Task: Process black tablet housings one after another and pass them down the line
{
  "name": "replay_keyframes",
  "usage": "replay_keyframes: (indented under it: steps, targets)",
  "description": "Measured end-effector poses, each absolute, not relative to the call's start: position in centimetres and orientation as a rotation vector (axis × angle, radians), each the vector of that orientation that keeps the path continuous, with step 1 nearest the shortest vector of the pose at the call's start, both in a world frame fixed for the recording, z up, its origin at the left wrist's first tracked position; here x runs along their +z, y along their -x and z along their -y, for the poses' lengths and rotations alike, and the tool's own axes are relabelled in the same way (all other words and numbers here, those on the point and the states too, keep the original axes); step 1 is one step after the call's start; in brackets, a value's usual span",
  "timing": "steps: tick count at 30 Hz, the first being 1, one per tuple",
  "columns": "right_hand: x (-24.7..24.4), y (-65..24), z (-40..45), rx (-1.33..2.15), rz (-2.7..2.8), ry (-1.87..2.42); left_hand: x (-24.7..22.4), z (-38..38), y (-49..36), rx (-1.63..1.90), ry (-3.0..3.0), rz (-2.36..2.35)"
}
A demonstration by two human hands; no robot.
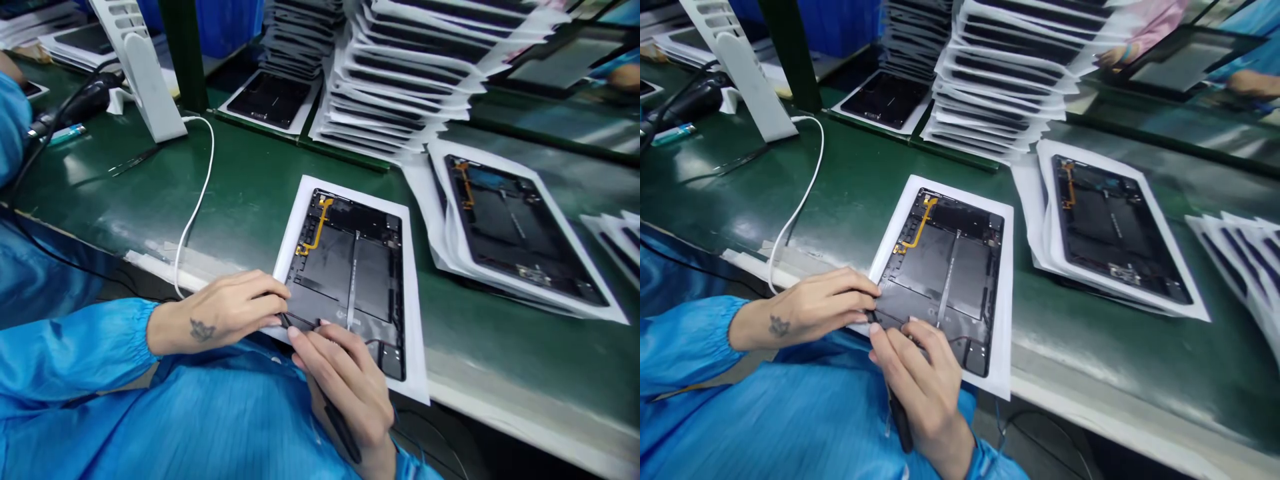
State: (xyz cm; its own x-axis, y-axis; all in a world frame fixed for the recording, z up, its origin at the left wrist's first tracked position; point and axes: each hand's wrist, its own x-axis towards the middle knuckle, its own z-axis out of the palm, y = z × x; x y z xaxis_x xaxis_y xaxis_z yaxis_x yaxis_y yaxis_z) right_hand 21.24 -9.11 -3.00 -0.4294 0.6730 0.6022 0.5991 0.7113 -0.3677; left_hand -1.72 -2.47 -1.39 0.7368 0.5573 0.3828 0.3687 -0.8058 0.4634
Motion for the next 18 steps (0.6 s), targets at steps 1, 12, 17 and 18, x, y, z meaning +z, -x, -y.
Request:
replay_keyframes:
  steps: [1,12,17,18]
  targets:
    - [-3.1,-21.2,9.1,0.12,2.143,0.966,-1.4,2.6,1.6,0.737,-2.574,-0.734]
    - [-1.3,-21.9,9.1,0.238,1.931,0.973,0.1,2.4,0.0,0.903,-2.95,-0.618]
    - [-0.8,-20.6,7.8,0.115,2.096,1.125,0.6,2.3,0.0,0.971,-2.926,-0.427]
    - [-0.9,-20.3,7.6,0.09,2.101,1.117,0.5,2.4,0.2,0.962,-2.909,-0.416]
